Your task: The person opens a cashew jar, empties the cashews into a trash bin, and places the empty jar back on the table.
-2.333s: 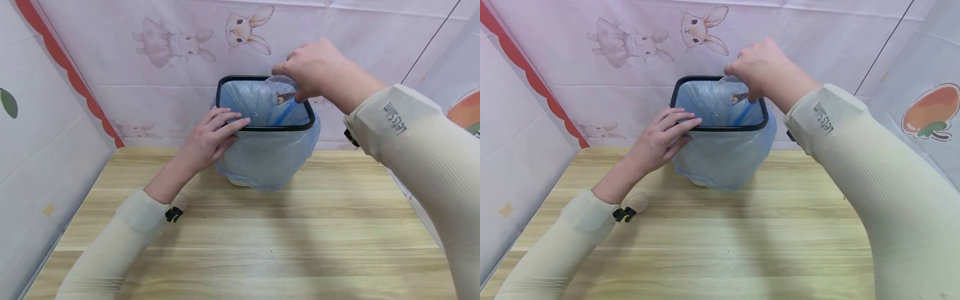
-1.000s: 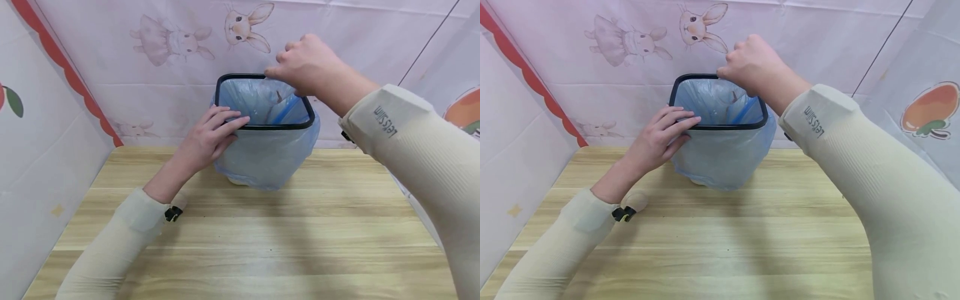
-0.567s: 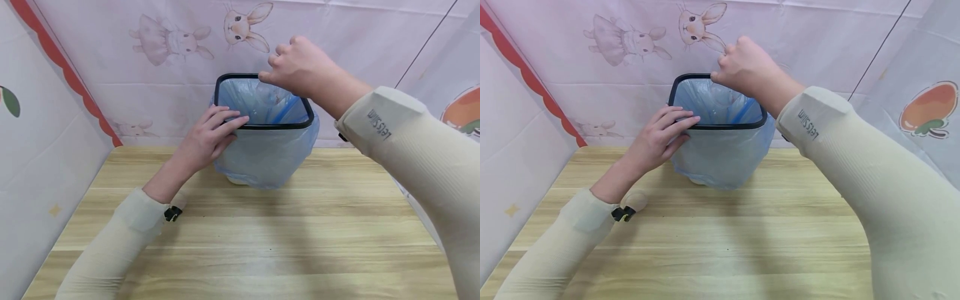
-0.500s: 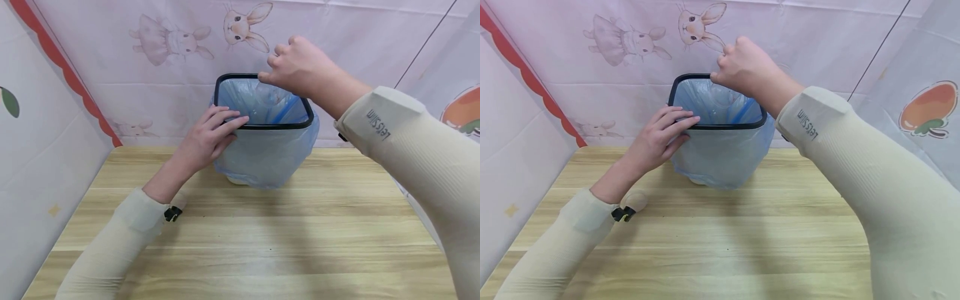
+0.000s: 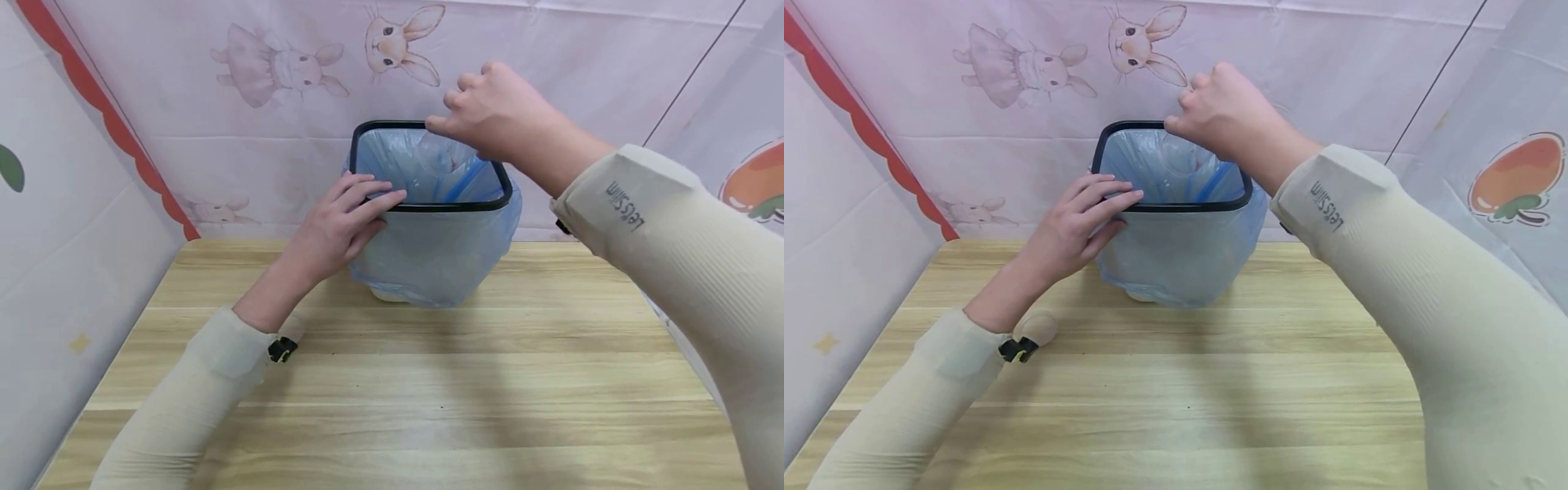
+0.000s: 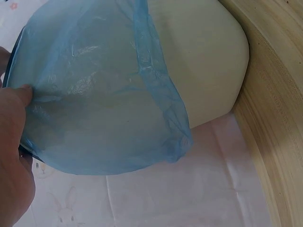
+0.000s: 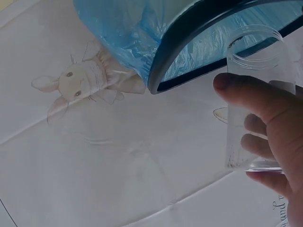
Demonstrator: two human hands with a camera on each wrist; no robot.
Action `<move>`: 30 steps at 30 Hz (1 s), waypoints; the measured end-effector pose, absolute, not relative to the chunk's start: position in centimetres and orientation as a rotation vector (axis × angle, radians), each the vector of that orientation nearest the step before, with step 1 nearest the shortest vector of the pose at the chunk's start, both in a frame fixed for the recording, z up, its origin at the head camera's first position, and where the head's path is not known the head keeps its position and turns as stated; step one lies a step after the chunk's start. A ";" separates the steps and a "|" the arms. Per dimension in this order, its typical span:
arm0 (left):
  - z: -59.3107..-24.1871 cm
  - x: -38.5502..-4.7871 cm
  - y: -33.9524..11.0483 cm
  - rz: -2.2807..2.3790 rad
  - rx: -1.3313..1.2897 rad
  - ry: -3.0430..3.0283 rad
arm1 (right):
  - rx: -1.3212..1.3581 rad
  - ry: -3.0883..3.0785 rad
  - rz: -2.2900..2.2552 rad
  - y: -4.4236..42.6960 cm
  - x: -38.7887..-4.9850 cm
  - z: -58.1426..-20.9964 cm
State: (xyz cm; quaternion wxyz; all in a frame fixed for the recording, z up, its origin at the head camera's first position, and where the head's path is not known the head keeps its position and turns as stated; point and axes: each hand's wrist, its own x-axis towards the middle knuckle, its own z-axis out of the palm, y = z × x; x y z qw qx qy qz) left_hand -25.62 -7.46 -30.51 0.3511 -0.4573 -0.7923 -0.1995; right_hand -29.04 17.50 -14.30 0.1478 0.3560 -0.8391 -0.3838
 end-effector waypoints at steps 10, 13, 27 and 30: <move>-30.6 -25.6 -7.4 -0.526 -1.190 -2.031 | 0.912 -2.828 -0.662 19.1 -29.5 -14.8; -30.5 -25.6 -7.4 -0.536 -1.188 -2.025 | 0.891 -2.869 -0.539 19.8 -29.5 -15.0; -30.5 -25.7 -7.4 -0.539 -1.191 -2.015 | 0.780 -2.921 0.286 23.8 -29.3 -17.2; -30.5 -25.7 -7.4 -0.537 -1.191 -2.018 | 0.724 -2.884 0.512 24.8 -29.2 -18.0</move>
